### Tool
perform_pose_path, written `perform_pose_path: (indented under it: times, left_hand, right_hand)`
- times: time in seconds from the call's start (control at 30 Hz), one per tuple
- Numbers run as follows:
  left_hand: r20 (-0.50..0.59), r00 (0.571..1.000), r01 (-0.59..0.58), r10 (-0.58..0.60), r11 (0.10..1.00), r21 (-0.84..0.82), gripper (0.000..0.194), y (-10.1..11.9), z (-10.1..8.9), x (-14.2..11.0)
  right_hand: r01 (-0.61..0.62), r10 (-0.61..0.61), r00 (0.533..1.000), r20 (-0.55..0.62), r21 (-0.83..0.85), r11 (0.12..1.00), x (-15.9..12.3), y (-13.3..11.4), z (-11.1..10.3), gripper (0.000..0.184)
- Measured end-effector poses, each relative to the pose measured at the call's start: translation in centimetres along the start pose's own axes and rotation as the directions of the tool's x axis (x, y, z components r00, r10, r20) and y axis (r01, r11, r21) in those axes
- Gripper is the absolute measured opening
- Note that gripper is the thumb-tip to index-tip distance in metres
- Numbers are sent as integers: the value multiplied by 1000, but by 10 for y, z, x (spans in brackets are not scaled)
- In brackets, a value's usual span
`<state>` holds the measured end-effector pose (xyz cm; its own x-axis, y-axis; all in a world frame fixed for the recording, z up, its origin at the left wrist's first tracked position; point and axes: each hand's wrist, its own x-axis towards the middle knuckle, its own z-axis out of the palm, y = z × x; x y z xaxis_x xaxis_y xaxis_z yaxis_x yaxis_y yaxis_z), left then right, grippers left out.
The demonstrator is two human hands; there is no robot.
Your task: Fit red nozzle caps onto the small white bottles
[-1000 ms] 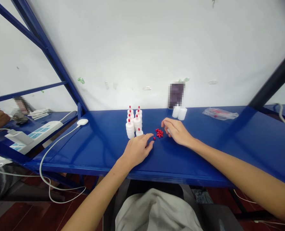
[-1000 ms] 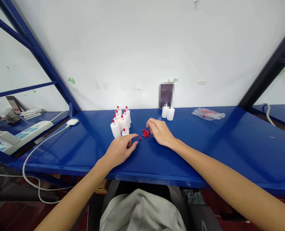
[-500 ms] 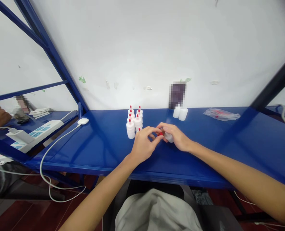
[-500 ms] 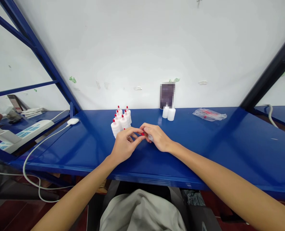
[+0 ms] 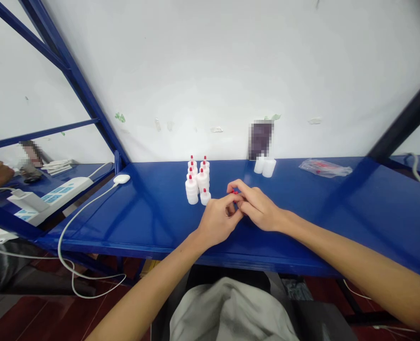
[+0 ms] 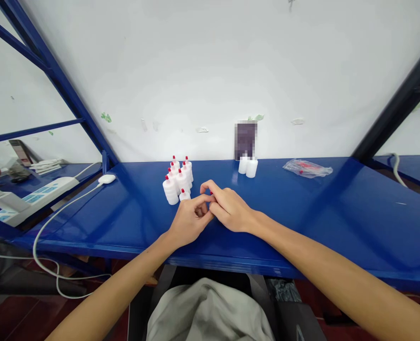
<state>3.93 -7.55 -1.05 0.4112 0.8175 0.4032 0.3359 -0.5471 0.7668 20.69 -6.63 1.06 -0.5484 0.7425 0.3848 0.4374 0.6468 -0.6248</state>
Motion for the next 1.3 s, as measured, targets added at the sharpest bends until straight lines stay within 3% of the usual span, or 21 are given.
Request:
perform_pose_path:
  times: [0.1, 0.17, 0.3, 0.37, 0.5, 0.73, 1.3]
  left_hand:
    - [-27, 999, 30, -33, 994, -109, 16, 3, -3, 0]
    - [-147, 984, 75, -105, 978, -194, 18, 3, -10, 0]
    - [-473, 857, 126, -206, 973, -195, 17, -1, -30, 1]
    - [-532, 826, 159, -187, 982, -98, 17, -6, -38, -1]
    - [-501, 857, 210, -121, 970, 125, 26, -14, -43, -3]
    - [-416, 899, 300, -135, 883, 361, 32, -18, -40, -2]
    - [-466, 869, 358, -164, 859, 365, 34, -17, -42, -2]
  right_hand:
    - [23, -20, 999, -45, 57, 998, 0, 3, 2, 24]
    - [9, -2, 997, -82, 82, 997, 1, 7, 1, 30]
    - [-107, 99, 984, -149, -51, 993, 6, 17, -4, 27]
    - [-179, 155, 978, -137, -186, 966, 8, 21, -7, 21]
    - [-205, 208, 977, -36, -389, 898, 11, 25, -11, 18]
    - [-115, 150, 988, 39, -472, 874, 9, 22, -12, 21]
    - [-79, 152, 984, 98, -522, 849, 12, 29, -11, 20]
